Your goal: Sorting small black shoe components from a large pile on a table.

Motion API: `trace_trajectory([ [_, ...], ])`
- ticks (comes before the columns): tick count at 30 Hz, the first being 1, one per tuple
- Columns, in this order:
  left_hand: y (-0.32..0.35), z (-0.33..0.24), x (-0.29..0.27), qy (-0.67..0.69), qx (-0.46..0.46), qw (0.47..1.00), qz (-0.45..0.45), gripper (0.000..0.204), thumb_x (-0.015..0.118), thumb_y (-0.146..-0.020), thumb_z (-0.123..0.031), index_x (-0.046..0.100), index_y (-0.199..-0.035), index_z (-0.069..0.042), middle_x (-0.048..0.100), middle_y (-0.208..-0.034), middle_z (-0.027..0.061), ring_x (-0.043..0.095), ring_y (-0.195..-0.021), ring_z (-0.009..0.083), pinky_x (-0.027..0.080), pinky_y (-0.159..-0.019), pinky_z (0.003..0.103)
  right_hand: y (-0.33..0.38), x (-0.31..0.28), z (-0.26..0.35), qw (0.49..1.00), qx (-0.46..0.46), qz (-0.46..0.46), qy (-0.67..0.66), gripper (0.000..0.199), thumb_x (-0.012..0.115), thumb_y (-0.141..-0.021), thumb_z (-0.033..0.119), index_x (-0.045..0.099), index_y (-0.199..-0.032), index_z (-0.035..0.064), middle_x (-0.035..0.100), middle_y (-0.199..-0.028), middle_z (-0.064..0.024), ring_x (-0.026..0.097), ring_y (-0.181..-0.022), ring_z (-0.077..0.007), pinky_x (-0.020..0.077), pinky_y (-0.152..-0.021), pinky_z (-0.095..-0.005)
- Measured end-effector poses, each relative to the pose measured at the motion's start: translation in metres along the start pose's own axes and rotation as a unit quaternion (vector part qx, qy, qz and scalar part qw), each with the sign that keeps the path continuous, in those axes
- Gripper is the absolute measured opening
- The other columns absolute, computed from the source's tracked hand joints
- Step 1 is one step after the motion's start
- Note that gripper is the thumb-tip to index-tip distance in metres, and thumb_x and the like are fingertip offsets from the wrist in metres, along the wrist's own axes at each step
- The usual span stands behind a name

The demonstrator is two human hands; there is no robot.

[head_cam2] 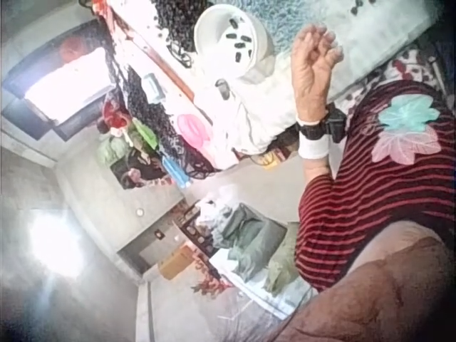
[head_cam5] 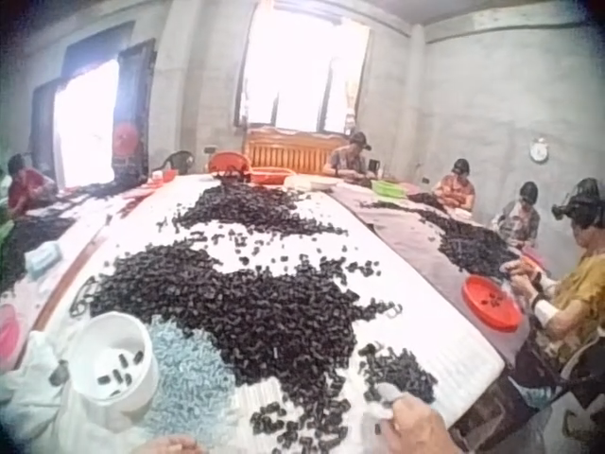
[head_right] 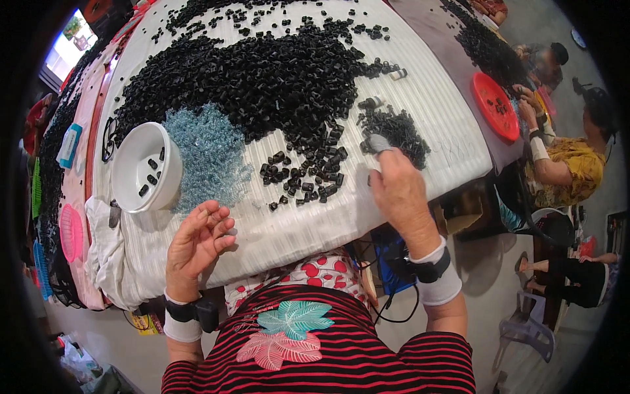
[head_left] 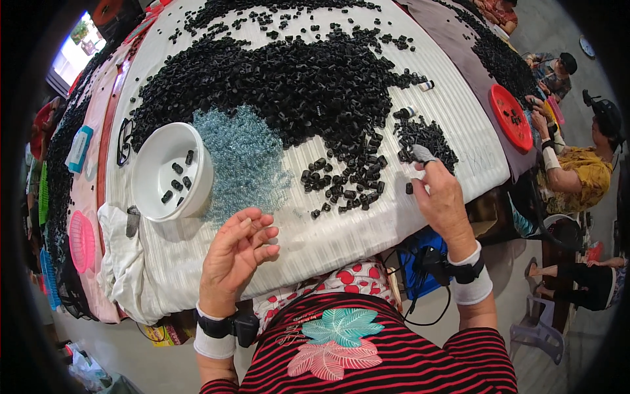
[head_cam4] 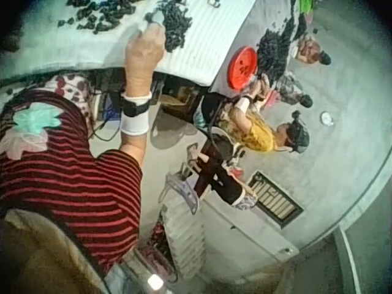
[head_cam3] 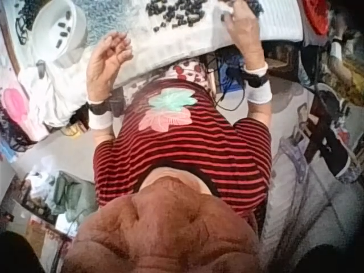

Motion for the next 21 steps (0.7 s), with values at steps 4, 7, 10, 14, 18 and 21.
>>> trace_trajectory([
  [4, -0.004, 0.006, 0.01, -0.014, -0.004, 1.0, -0.005, 0.025, 0.052, -0.092, -0.013, 0.052, -0.115, -0.002, 0.059, -0.108, 0.0153, 0.06, -0.097, 0.0268, 0.056, -0.074, 0.038, 0.012, 0.015, -0.01, 0.997, 0.008, 0.073, 0.021, 0.018, 0.059, -0.073, 0.001, 0.051, -0.09, 0.0005, 0.053, -0.091, -0.0187, 0.056, -0.081, -0.0396, 0.0465, -0.066, -0.0465],
  [7, -0.009, 0.015, 0.019, -0.013, -0.02, 1.0, -0.004, 0.025, 0.053, -0.092, -0.012, 0.052, -0.114, -0.001, 0.06, -0.102, 0.014, 0.062, -0.093, 0.0241, 0.057, -0.07, 0.035, 0.011, 0.021, -0.012, 0.999, -0.001, 0.052, 0.003, 0.022, 0.06, -0.072, 0.0, 0.052, -0.092, 0.0006, 0.053, -0.095, -0.0183, 0.057, -0.081, -0.0391, 0.0472, -0.066, -0.0456],
  [10, -0.012, 0.022, 0.025, -0.018, -0.036, 0.999, -0.002, 0.024, 0.054, -0.092, -0.01, 0.052, -0.113, 0.0, 0.06, -0.102, 0.0142, 0.063, -0.089, 0.0228, 0.058, -0.069, 0.034, 0.009, 0.025, -0.006, 0.998, -0.011, 0.053, 0.028, 0.027, 0.061, -0.072, -0.001, 0.054, -0.098, 0.0006, 0.055, -0.093, -0.0183, 0.059, -0.08, -0.0374, 0.0487, -0.065, -0.0434],
  [14, -0.013, 0.028, 0.03, -0.078, -0.026, 0.996, -0.039, 0.024, 0.058, -0.089, -0.01, 0.053, -0.11, -0.001, 0.061, -0.099, 0.0132, 0.064, -0.087, 0.0209, 0.058, -0.069, 0.032, 0.006, 0.014, 0.042, 0.988, -0.085, 0.002, -0.13, 0.028, 0.062, -0.071, 0.001, 0.055, -0.098, -0.0015, 0.057, -0.083, -0.0177, 0.059, -0.071, -0.0324, 0.0497, -0.06, -0.0404],
  [18, -0.014, 0.039, 0.048, -0.123, -0.014, 0.992, 0.003, 0.02, 0.064, -0.086, -0.008, 0.057, -0.103, -0.002, 0.062, -0.097, 0.0098, 0.063, -0.085, 0.016, 0.056, -0.064, 0.028, 0.015, 0.02, 0.134, 0.934, -0.287, 0.034, -0.21, 0.017, 0.065, -0.069, 0.003, 0.052, -0.081, 0.0021, 0.056, -0.089, -0.0179, 0.057, -0.078, -0.0314, 0.0508, -0.065, -0.0375],
  [21, -0.011, 0.03, 0.041, -0.143, -0.004, 0.99, 0.006, 0.017, 0.065, -0.084, -0.006, 0.058, -0.1, -0.001, 0.064, -0.093, 0.0096, 0.064, -0.08, 0.0148, 0.055, -0.06, 0.025, 0.013, 0.024, 0.146, 0.917, -0.319, 0.032, -0.238, 0.015, 0.064, -0.071, 0.001, 0.052, -0.082, -0.0001, 0.056, -0.086, -0.0175, 0.058, -0.076, -0.0314, 0.0503, -0.064, -0.0379],
])
Point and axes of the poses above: each hand's wrist, its own y-axis away from the middle knuckle, its own x-axis out of the palm, z = x × y, the point moved 6 cm from there along -y, towards the middle knuckle
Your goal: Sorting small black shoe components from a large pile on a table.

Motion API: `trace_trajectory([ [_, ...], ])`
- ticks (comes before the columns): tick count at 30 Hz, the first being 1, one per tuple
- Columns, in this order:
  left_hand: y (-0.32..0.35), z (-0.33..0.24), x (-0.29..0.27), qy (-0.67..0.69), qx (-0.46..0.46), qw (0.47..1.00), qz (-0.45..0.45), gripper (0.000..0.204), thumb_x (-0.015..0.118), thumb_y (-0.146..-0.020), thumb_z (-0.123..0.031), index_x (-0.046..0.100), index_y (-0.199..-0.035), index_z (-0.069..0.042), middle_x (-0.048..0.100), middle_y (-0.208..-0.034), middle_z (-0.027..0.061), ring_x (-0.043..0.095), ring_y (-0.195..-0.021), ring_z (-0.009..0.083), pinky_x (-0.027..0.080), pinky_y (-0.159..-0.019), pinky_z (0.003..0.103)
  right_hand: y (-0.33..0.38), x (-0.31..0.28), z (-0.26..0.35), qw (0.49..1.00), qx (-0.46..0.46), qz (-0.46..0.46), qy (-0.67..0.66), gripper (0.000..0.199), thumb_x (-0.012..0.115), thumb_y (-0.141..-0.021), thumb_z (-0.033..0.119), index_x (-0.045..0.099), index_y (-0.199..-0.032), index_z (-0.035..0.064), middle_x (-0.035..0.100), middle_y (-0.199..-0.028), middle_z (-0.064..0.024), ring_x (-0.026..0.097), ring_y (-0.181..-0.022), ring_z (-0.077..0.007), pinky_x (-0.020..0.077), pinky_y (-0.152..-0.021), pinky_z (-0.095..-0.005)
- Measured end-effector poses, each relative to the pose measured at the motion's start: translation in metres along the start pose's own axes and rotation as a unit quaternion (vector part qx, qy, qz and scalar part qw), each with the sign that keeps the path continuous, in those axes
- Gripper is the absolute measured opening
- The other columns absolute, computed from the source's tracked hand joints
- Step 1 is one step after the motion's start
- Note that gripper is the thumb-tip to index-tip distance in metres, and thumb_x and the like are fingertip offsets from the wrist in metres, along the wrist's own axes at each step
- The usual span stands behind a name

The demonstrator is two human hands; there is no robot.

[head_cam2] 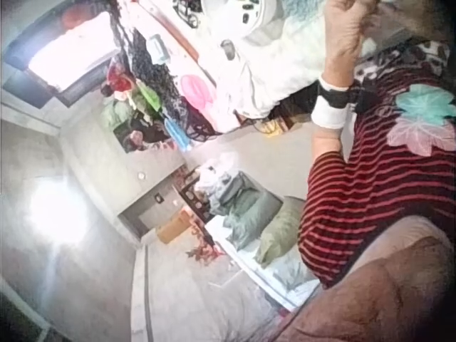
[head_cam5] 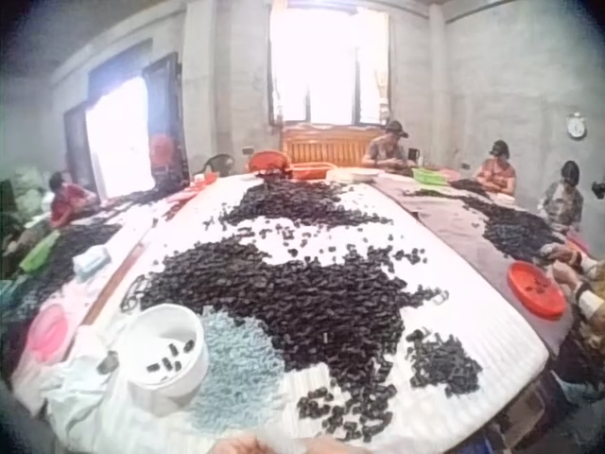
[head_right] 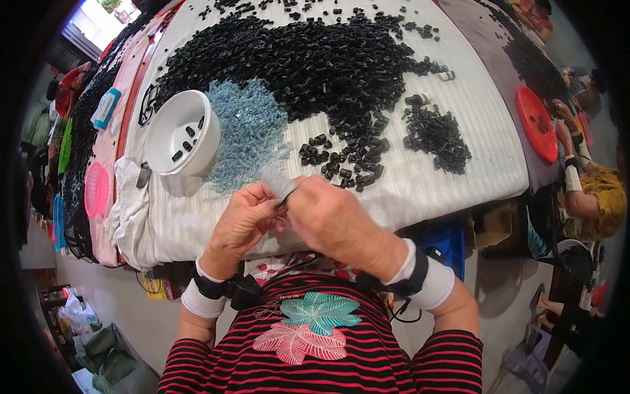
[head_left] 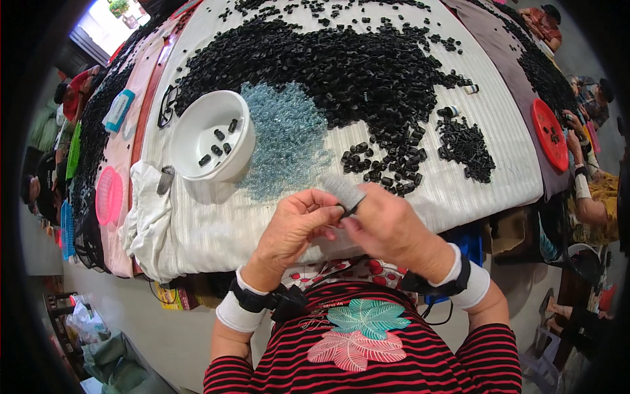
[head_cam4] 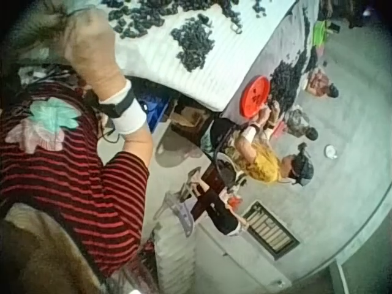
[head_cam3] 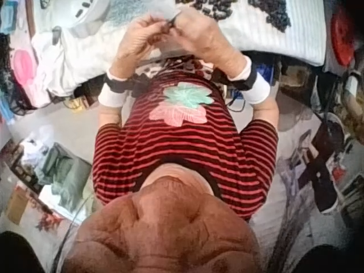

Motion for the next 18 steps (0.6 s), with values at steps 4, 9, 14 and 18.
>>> trace_trajectory([
  [4, 0.012, -0.01, -0.024, 0.02, 0.002, 0.999, -0.051, 0.014, 0.062, -0.085, -0.003, 0.059, -0.098, -0.001, 0.065, -0.09, 0.0118, 0.065, -0.075, 0.0157, 0.055, -0.058, 0.024, 0.013, 0.004, -0.045, 0.984, 0.165, -0.009, -0.061, 0.013, 0.061, -0.075, -0.002, 0.051, -0.083, -0.0019, 0.055, -0.081, -0.0168, 0.057, -0.071, -0.0336, 0.0488, -0.063, -0.0395],
  [9, 0.018, -0.007, -0.045, 0.073, 0.018, 0.996, -0.057, 0.014, 0.061, -0.086, -0.002, 0.059, -0.099, -0.001, 0.065, -0.093, 0.0123, 0.065, -0.077, 0.0161, 0.056, -0.06, 0.025, 0.017, 0.026, -0.042, 0.994, 0.069, 0.06, 0.061, 0.024, 0.059, -0.073, -0.006, 0.055, -0.095, -0.0022, 0.057, -0.085, -0.014, 0.057, -0.076, -0.0286, 0.0492, -0.066, -0.0358],
  [14, 0.019, -0.002, -0.049, 0.07, 0.011, 0.996, -0.049, 0.017, 0.061, -0.085, -0.001, 0.059, -0.102, 0.0, 0.065, -0.093, 0.012, 0.065, -0.078, 0.0157, 0.056, -0.061, 0.026, 0.025, 0.023, -0.055, 0.98, 0.137, 0.093, 0.109, 0.015, 0.055, -0.07, -0.001, 0.052, -0.084, 0.0015, 0.054, -0.085, -0.0136, 0.053, -0.08, -0.0305, 0.048, -0.07, -0.0365],
  [18, 0.017, -0.002, -0.049, 0.065, -0.002, 0.996, -0.054, 0.017, 0.06, -0.085, 0.001, 0.059, -0.102, 0.0, 0.064, -0.092, 0.0123, 0.063, -0.076, 0.0167, 0.055, -0.06, 0.026, 0.007, 0.029, -0.042, 0.988, 0.109, 0.051, 0.099, 0.014, 0.054, -0.07, -0.001, 0.052, -0.083, 0.0024, 0.055, -0.085, -0.0114, 0.054, -0.08, -0.0296, 0.0486, -0.069, -0.0359],
])
Point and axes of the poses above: each hand's wrist, its own y-axis away from the middle knuckle, its own x-axis out of the palm, z = x × y, the point moved 6 cm from there along -y, towards the middle knuckle
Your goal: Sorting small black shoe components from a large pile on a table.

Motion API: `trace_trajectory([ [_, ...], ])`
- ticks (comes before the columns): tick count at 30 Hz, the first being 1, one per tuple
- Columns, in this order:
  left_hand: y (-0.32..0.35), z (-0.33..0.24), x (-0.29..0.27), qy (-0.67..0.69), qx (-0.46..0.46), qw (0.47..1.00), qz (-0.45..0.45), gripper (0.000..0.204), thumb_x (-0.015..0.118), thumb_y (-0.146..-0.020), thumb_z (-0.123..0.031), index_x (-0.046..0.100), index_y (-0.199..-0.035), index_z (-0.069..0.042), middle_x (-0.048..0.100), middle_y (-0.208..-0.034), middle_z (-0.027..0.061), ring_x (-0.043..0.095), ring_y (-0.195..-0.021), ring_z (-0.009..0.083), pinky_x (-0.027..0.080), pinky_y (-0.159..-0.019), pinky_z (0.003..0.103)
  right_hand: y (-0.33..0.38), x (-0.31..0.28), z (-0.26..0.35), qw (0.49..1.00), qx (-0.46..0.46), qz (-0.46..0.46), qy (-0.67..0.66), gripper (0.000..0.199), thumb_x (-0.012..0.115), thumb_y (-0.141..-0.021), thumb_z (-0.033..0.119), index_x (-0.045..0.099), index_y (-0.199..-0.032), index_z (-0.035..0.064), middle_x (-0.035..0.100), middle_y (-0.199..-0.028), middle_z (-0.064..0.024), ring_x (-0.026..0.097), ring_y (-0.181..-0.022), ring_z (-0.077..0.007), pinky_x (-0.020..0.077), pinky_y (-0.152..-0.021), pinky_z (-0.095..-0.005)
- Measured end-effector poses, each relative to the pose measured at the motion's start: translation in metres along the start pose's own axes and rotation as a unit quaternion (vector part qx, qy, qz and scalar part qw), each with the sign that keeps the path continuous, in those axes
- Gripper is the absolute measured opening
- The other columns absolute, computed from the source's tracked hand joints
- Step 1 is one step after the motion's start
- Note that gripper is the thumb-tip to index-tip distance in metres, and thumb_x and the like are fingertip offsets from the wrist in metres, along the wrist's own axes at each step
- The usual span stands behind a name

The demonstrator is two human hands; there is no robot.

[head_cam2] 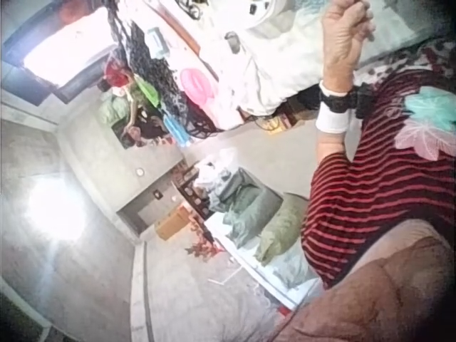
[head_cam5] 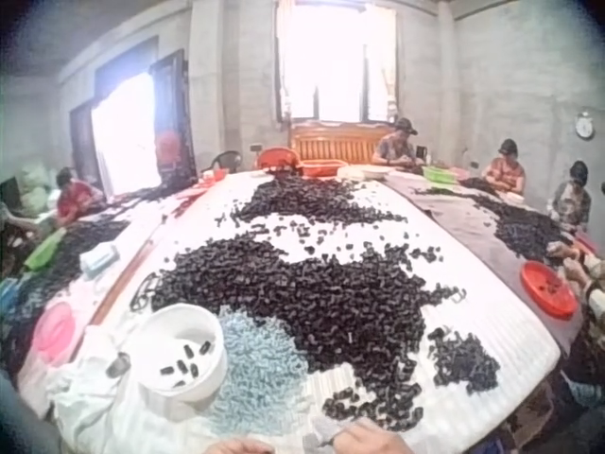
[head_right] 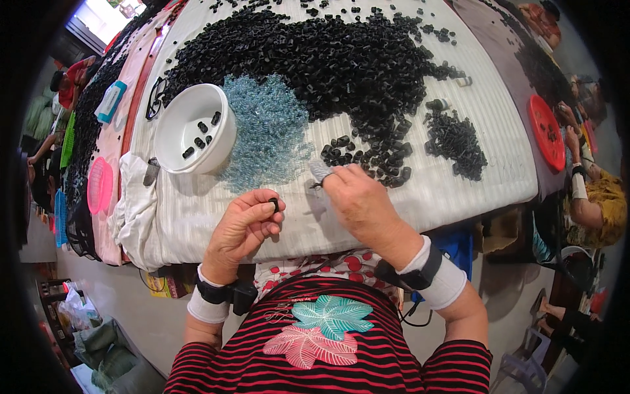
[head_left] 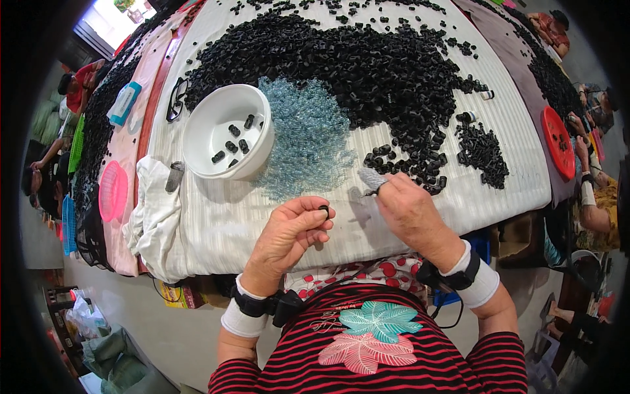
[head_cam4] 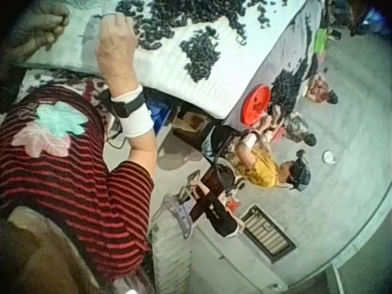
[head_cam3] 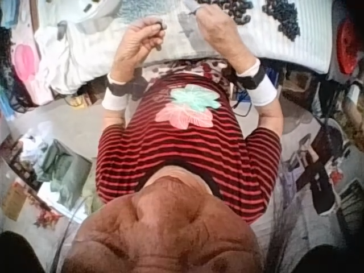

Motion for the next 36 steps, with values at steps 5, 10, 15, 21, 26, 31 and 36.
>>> trace_trajectory([
  [5, 0.001, -0.001, 0.002, 0.011, -0.002, 1.0, 0.014, 0.017, 0.059, -0.086, 0.0, 0.059, -0.103, -0.001, 0.064, -0.094, 0.0131, 0.063, -0.077, 0.0172, 0.056, -0.06, 0.026, -0.011, 0.022, 0.011, 0.999, 0.031, 0.042, 0.015, 0.012, 0.056, -0.069, 0.001, 0.05, -0.078, 0.0053, 0.052, -0.082, -0.0086, 0.054, -0.079, -0.0263, 0.049, -0.067, -0.0358],
  [10, 0.001, -0.004, 0.003, 0.03, 0.006, 0.999, 0.034, 0.018, 0.059, -0.086, 0.0, 0.059, -0.104, -0.002, 0.064, -0.095, 0.0136, 0.064, -0.077, 0.0173, 0.057, -0.06, 0.027, -0.015, 0.029, 0.023, 0.994, 0.001, 0.062, 0.092, 0.01, 0.056, -0.069, 0.002, 0.05, -0.075, 0.0065, 0.051, -0.081, -0.0074, 0.054, -0.079, -0.0249, 0.0485, -0.064, -0.0348],
  [15, 0.004, -0.006, 0.004, -0.031, 0.036, 0.999, 0.011, 0.019, 0.063, -0.083, 0.001, 0.06, -0.102, 0.0, 0.065, -0.093, 0.0134, 0.065, -0.077, 0.0171, 0.056, -0.061, 0.027, -0.016, 0.007, 0.027, 0.999, 0.026, -0.029, -0.033, 0.014, 0.059, -0.066, -0.002, 0.048, -0.074, 0.0033, 0.048, -0.078, -0.0124, 0.054, -0.07, -0.0298, 0.0463, -0.058, -0.0381],
  [21, 0.011, -0.019, 0.019, -0.114, 0.116, 0.987, 0.009, 0.023, 0.068, -0.078, 0.004, 0.061, -0.101, 0.003, 0.065, -0.09, 0.0101, 0.064, -0.074, 0.0152, 0.054, -0.066, 0.026, -0.032, -0.022, 0.042, 0.977, 0.017, -0.012, -0.213, 0.018, 0.065, -0.073, -0.007, 0.058, -0.089, -0.0019, 0.058, -0.083, -0.012, 0.059, -0.062, -0.0227, 0.0472, -0.053, -0.0316],
  [26, 0.017, -0.025, 0.036, -0.201, 0.165, 0.965, -0.021, 0.022, 0.069, -0.075, 0.006, 0.061, -0.096, 0.004, 0.064, -0.09, 0.0079, 0.063, -0.077, 0.0114, 0.053, -0.07, 0.024, -0.03, -0.023, 0.051, 0.986, -0.038, 0.01, -0.164, 0.015, 0.061, -0.069, -0.005, 0.051, -0.081, -0.0026, 0.054, -0.09, -0.0194, 0.057, -0.082, -0.0354, 0.0481, -0.067, -0.0394],
  [31, 0.021, -0.027, 0.047, -0.342, 0.266, 0.9, -0.039, 0.023, 0.069, -0.073, 0.01, 0.062, -0.093, 0.003, 0.062, -0.094, 0.0058, 0.06, -0.082, 0.0084, 0.052, -0.072, 0.022, -0.025, -0.024, 0.05, 0.989, -0.068, 0.012, -0.13, 0.015, 0.06, -0.068, -0.005, 0.05, -0.08, -0.0036, 0.055, -0.094, -0.0225, 0.056, -0.086, -0.0371, 0.0492, -0.072, -0.0397],
  [36, 0.019, -0.023, 0.051, -0.377, 0.3, 0.875, -0.048, 0.02, 0.069, -0.077, 0.003, 0.064, -0.096, 0.002, 0.065, -0.093, 0.0062, 0.062, -0.08, 0.0093, 0.051, -0.069, 0.022, -0.017, -0.028, 0.045, 0.985, -0.033, -0.002, -0.167, 0.015, 0.06, -0.07, -0.006, 0.049, -0.08, -0.0052, 0.056, -0.097, -0.0238, 0.059, -0.082, -0.0374, 0.0506, -0.07, -0.0394],
])
Point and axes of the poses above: each hand's wrist, its own y-axis away from the middle knuckle, its own x-axis out of the palm, z = x × y, the point moved 6 cm from there along -y, towards the middle knuckle
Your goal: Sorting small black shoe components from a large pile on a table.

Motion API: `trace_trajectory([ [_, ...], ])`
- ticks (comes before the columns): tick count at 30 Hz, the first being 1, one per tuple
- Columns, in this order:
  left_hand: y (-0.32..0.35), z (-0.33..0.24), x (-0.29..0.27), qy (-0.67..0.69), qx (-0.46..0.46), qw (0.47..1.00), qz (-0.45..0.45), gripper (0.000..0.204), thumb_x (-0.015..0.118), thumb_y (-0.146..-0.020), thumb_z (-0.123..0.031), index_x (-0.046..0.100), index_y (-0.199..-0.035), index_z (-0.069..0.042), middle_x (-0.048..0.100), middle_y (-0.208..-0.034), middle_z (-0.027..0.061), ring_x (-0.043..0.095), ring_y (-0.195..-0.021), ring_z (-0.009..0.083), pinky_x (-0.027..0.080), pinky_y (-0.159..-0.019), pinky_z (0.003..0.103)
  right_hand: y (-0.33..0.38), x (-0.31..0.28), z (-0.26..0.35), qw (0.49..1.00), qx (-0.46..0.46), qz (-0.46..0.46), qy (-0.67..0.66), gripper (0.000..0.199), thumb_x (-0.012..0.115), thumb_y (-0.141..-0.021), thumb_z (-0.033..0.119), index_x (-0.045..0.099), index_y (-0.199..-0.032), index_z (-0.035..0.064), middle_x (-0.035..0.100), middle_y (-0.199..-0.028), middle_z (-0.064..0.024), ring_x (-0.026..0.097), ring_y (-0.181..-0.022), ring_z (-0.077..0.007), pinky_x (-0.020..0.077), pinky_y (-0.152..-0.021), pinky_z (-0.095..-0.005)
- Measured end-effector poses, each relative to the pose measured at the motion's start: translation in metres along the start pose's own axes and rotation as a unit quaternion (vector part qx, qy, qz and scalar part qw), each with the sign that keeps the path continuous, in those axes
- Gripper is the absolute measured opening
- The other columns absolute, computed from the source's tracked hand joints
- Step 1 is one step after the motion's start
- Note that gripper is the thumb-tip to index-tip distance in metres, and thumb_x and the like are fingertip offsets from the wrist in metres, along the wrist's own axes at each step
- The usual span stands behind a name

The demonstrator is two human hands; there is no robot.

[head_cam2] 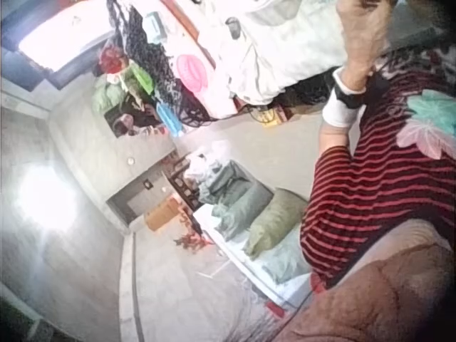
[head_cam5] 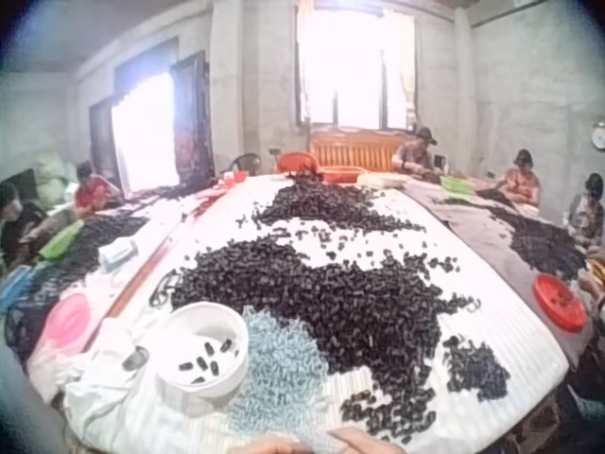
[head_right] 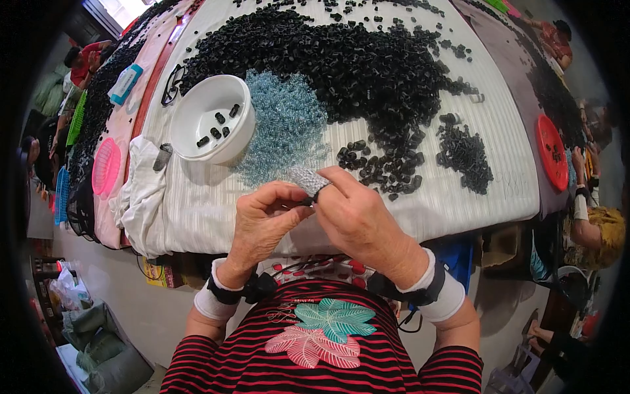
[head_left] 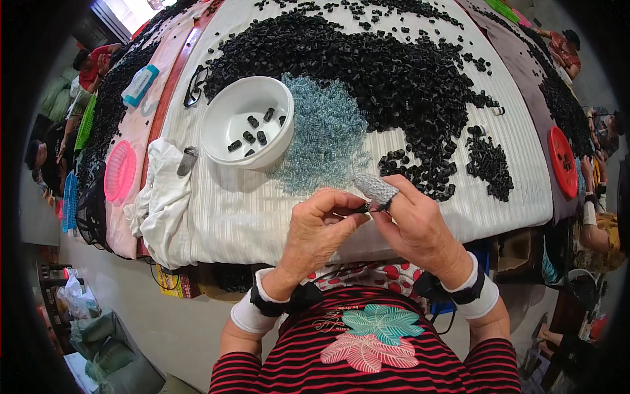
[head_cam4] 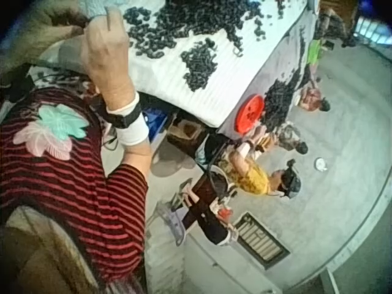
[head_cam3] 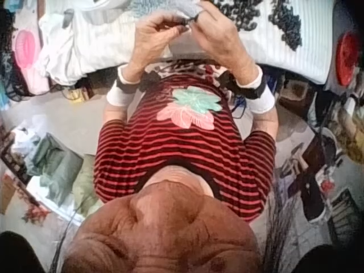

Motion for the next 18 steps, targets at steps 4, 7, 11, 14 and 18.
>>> trace_trajectory([
  [4, 0.001, 0.008, 0.007, 0.111, -0.081, 0.99, 0.024, 0.022, 0.069, -0.076, 0.006, 0.063, -0.097, 0.004, 0.064, -0.092, 0.0077, 0.062, -0.077, 0.0119, 0.053, -0.07, 0.023, 0.008, -0.006, -0.008, 0.998, 0.009, -0.051, -0.034, 0.02, 0.061, -0.071, -0.008, 0.055, -0.091, -0.0054, 0.057, -0.097, -0.0217, 0.06, -0.078, -0.036, 0.051, -0.067, -0.0376],
  [7, 0.001, 0.015, 0.009, 0.189, -0.123, 0.974, 0.026, 0.021, 0.069, -0.077, 0.004, 0.063, -0.098, 0.004, 0.066, -0.09, 0.0098, 0.064, -0.074, 0.014, 0.055, -0.067, 0.025, 0.011, -0.013, -0.012, 0.995, 0.015, -0.069, -0.066, 0.028, 0.061, -0.071, -0.009, 0.058, -0.098, -0.0039, 0.057, -0.095, -0.0196, 0.059, -0.078, -0.0352, 0.0504, -0.066, -0.0372],
  [11, -0.001, 0.02, 0.015, 0.239, -0.149, 0.959, 0.044, 0.022, 0.069, -0.078, 0.002, 0.063, -0.099, 0.004, 0.067, -0.09, 0.0093, 0.063, -0.077, 0.0138, 0.054, -0.067, 0.026, 0.01, -0.012, -0.01, 0.994, -0.013, -0.054, -0.093, 0.032, 0.062, -0.069, -0.01, 0.058, -0.099, -0.0025, 0.058, -0.091, -0.0179, 0.059, -0.079, -0.0342, 0.0495, -0.065, -0.038],
  [14, -0.005, 0.018, 0.018, 0.252, -0.152, 0.955, 0.04, 0.022, 0.069, -0.077, 0.003, 0.063, -0.098, 0.004, 0.067, -0.088, 0.0107, 0.064, -0.074, 0.0153, 0.055, -0.066, 0.026, 0.012, -0.009, -0.012, 0.995, -0.037, -0.07, -0.062, 0.029, 0.063, -0.066, -0.01, 0.057, -0.093, -0.0028, 0.058, -0.09, -0.0185, 0.059, -0.08, -0.0339, 0.0493, -0.064, -0.0382],
  [18, -0.004, 0.013, 0.017, 0.23, -0.146, 0.961, 0.034, 0.021, 0.07, -0.077, 0.003, 0.063, -0.097, 0.004, 0.067, -0.087, 0.0102, 0.064, -0.075, 0.0148, 0.054, -0.067, 0.025, 0.01, -0.009, -0.013, 0.994, -0.042, -0.094, -0.036, 0.024, 0.066, -0.067, -0.009, 0.056, -0.088, -0.0031, 0.058, -0.088, -0.0176, 0.059, -0.076, -0.0329, 0.0494, -0.062, -0.0369],
])
Point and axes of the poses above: each hand's wrist, its own y-axis away from the middle knuckle, its own x-axis out of the palm, z = x × y, the point moved 6 cm from there along -y, towards the middle knuckle
